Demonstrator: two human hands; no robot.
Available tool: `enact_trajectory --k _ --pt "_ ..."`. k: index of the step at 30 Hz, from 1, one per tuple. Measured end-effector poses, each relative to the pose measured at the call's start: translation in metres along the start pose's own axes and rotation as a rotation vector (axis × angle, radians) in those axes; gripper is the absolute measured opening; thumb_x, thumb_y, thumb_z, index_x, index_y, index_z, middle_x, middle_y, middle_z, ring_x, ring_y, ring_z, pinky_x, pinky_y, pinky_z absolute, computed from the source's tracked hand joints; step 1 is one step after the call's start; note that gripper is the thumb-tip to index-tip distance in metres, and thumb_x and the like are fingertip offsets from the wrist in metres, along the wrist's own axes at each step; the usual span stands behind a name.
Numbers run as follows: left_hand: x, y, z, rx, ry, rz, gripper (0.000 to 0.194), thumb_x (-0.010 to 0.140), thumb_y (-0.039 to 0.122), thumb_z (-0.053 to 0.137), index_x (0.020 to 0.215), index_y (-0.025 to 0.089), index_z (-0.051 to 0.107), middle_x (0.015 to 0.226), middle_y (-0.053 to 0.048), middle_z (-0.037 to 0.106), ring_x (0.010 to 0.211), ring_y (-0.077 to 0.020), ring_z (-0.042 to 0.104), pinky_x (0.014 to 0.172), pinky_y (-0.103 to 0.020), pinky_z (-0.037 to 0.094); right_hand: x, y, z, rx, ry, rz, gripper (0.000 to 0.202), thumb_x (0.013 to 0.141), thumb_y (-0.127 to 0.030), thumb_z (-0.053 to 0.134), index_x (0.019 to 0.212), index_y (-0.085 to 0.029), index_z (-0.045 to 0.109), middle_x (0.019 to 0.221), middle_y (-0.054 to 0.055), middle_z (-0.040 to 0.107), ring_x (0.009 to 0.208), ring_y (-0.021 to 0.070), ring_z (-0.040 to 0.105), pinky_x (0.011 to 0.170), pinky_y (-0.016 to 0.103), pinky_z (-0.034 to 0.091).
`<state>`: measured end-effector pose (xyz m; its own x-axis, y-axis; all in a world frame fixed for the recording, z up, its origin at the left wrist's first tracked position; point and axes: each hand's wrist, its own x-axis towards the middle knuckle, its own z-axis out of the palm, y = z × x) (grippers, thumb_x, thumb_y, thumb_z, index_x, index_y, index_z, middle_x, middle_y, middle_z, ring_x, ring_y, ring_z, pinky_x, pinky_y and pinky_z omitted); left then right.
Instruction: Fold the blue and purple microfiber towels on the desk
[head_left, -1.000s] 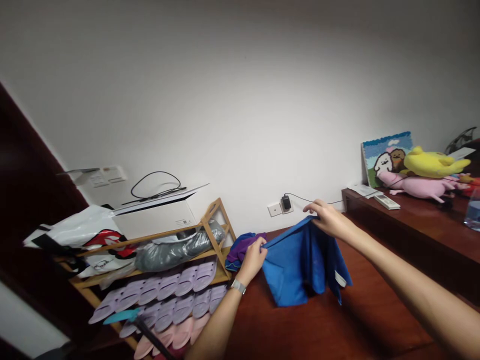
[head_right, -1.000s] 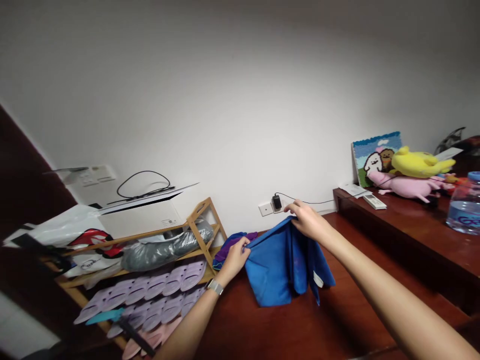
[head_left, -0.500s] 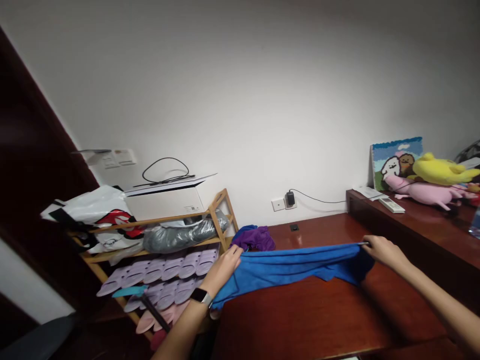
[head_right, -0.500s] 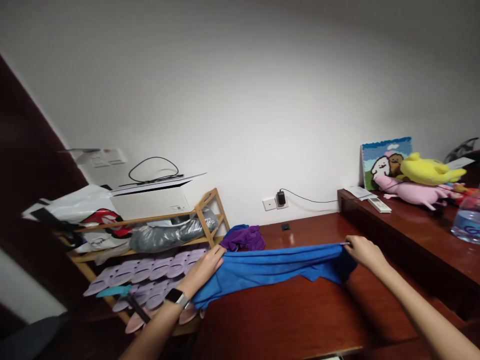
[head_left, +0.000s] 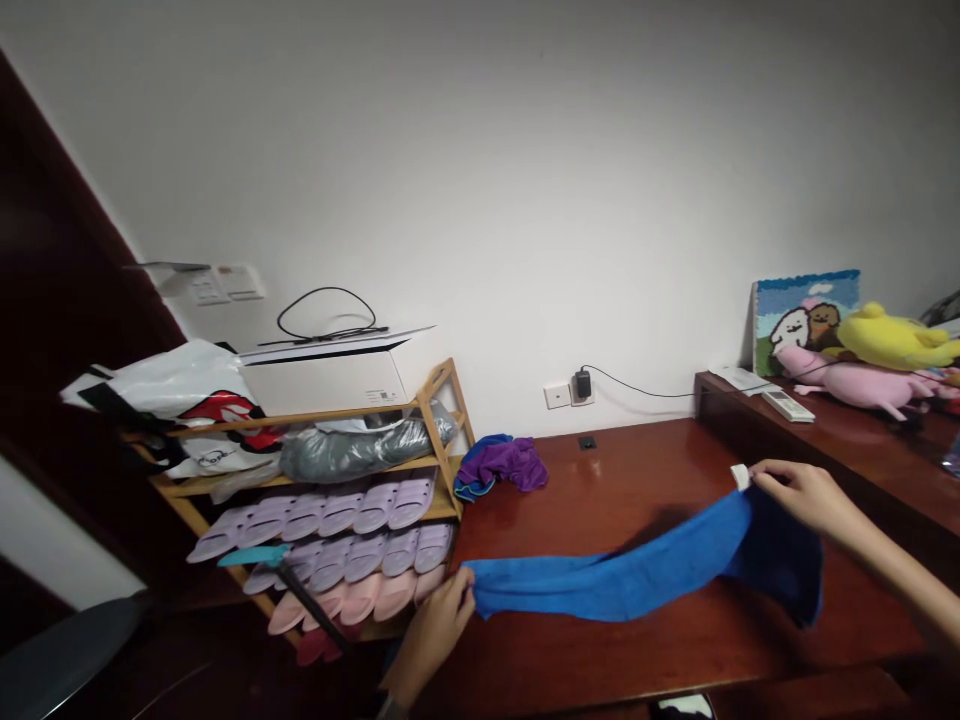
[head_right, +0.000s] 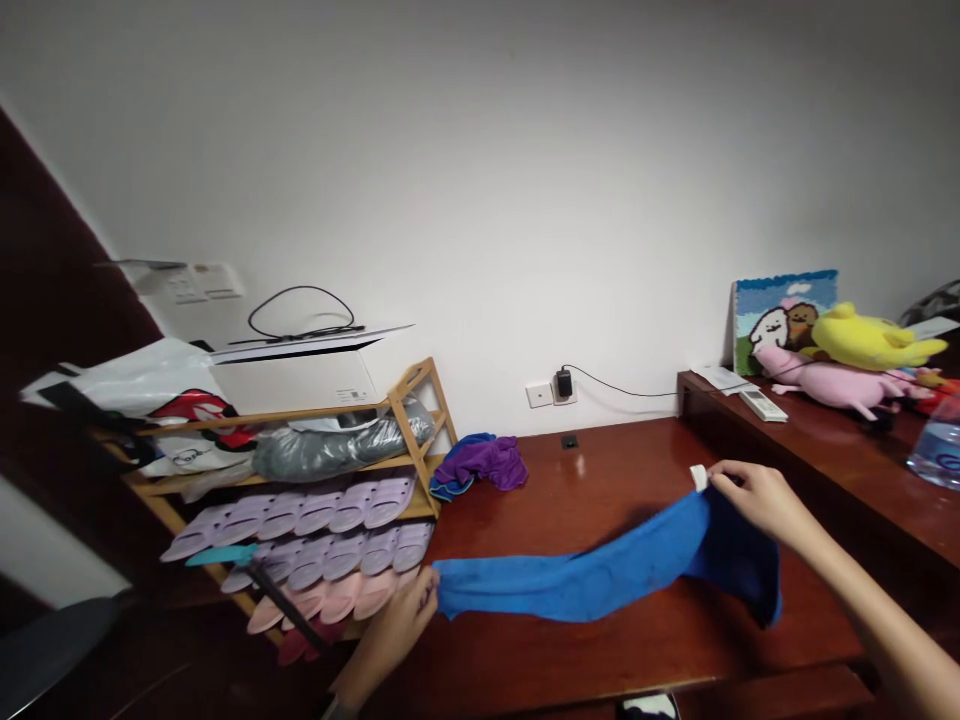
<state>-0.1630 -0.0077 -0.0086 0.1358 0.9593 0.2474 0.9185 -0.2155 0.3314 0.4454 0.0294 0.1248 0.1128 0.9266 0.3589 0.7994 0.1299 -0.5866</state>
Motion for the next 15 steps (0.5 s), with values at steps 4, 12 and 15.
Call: enact_trajectory --k 4,12,15 --pt "0.052 0.012 -0.047 0.006 0.324 -0.095 0.018 0.095 0.019 0.041 0.099 0.027 0.056 0.079 0.001 0.07 0.074 -0.0209 0.073 0.068 -0.028 0.053 0.03 0.005 -0.006 -0.041 0.035 0.096 0.038 0.078 -0.049 0.053 0.089 -0.025 0.08 0.1 0.011 0.082 0.095 0.0335 0.075 0.084 0.039 0.053" --pt "0.127 0.043 -0.143 0.102 0.632 0.213 0.033 0.096 0.017 0.042 0.122 0.02 0.061 0.118 -0.012 0.071 0.112 -0.0269 0.068 0.103 -0.042 0.052 0.058 -0.017 -0.043 -0.048 0.525 0.005 0.041 0.088 -0.043 0.045 0.103 -0.018 0.075 0.126 0.019 0.072 0.11 0.0273 0.069 0.1 0.037 0.048" --pt "0.093 0.036 -0.124 0.141 0.688 0.265 0.028 0.1 0.02 0.043 0.116 0.023 0.066 0.116 -0.01 0.072 0.113 -0.0258 0.069 0.107 -0.043 0.052 0.03 0.009 -0.043 -0.053 0.558 -0.043 0.037 0.087 -0.046 0.048 0.1 -0.023 0.074 0.124 0.016 0.071 0.113 0.029 0.068 0.105 0.04 0.048"
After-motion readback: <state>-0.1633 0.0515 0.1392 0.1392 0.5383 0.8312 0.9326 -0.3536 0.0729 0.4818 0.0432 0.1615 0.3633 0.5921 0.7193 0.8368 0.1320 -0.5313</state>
